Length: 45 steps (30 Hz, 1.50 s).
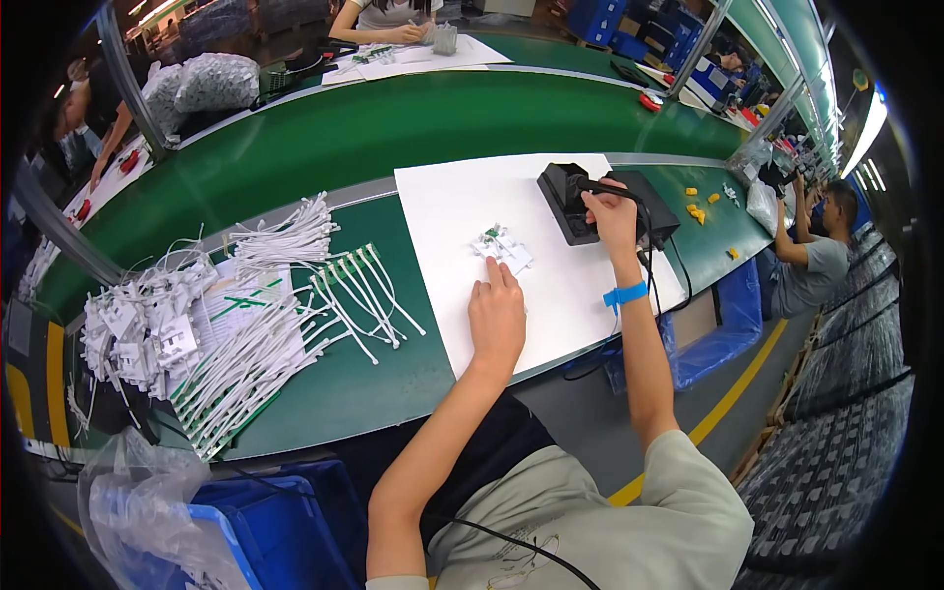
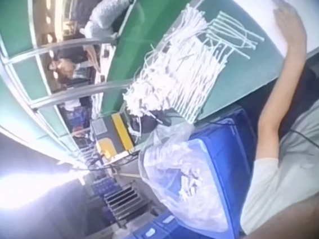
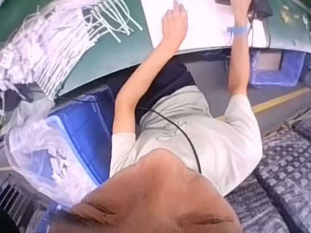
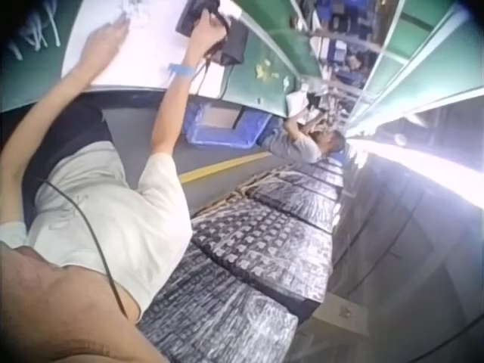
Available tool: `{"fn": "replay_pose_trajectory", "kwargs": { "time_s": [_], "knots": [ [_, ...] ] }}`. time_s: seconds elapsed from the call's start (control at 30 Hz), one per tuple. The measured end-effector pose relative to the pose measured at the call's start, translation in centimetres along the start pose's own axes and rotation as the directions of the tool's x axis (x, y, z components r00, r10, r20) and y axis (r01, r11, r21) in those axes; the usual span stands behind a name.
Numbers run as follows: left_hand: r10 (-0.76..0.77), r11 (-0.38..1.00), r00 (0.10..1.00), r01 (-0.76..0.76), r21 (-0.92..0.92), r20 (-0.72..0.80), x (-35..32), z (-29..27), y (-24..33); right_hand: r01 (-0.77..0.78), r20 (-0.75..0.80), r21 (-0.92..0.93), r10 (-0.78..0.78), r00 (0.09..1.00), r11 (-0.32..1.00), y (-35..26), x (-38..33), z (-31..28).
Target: Soldering wires onto a small electronic circuit board component at an assembly line workstation.
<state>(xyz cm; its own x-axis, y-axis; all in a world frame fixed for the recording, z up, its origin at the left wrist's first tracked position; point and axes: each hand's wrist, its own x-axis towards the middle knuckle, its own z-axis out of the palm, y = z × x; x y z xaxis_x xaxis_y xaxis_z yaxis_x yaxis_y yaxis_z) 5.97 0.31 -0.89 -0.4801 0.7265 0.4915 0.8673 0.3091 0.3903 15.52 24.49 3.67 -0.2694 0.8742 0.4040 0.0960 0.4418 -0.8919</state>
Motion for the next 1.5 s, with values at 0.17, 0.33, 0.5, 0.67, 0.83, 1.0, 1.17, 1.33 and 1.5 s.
{"fn": "replay_pose_trajectory", "kwargs": {
  "time_s": [0.17, 0.33, 0.5, 0.67, 0.83, 1.0, 1.17, 1.33, 1.5],
  "knots": [
    [-0.012, 1.000, 1.000, 0.013, -0.019, 0.012, -0.1, -0.2, 0.2, 0.025, 0.203, -0.276, 0.033, 0.979, 0.961, 0.3, -5.4, -1.1],
    [-0.105, 0.976, 0.994, 0.106, -0.188, 0.016, 0.3, -1.3, -0.5, 0.282, 0.531, -0.386, -0.038, 0.847, 0.879, -6.1, -11.5, 2.8],
    [-0.161, 0.928, 0.983, 0.182, -0.327, 0.089, 2.0, -4.2, -1.5, 0.371, 0.561, -0.428, -0.079, 0.824, 0.824, -5.5, -11.8, 4.9],
    [-0.169, 0.942, 0.977, 0.199, -0.272, 0.130, 4.4, -6.8, -1.1, 0.372, 0.477, -0.497, -0.112, 0.872, 0.784, -6.4, -12.5, 5.0],
    [-0.078, 0.993, 0.997, 0.080, -0.083, 0.022, 6.6, -7.4, -1.4, 0.399, 0.335, -0.496, -0.254, 0.907, 0.771, -5.0, -14.0, 7.5],
    [0.009, 0.994, 0.996, 0.002, -0.112, 0.093, 10.1, -4.9, 2.1, 0.225, 0.255, -0.483, -0.110, 0.961, 0.846, -4.3, -14.4, 7.2],
    [0.185, 0.861, 0.958, -0.052, -0.505, 0.217, 10.3, -4.6, 3.0, 0.210, 0.180, -0.495, -0.137, 0.974, 0.843, -4.1, -14.3, 6.3],
    [0.084, 0.942, 0.992, -0.048, -0.332, 0.095, 9.6, -7.4, 1.5, 0.049, 0.162, -0.289, -0.002, 0.987, 0.956, -4.7, -13.0, 2.7],
    [-0.091, 0.566, 0.719, 0.606, -0.558, 0.689, 8.8, -10.0, 1.0, 0.203, 0.072, -0.072, -0.198, 0.978, 0.977, -9.3, -13.6, 1.7]
  ]
}}
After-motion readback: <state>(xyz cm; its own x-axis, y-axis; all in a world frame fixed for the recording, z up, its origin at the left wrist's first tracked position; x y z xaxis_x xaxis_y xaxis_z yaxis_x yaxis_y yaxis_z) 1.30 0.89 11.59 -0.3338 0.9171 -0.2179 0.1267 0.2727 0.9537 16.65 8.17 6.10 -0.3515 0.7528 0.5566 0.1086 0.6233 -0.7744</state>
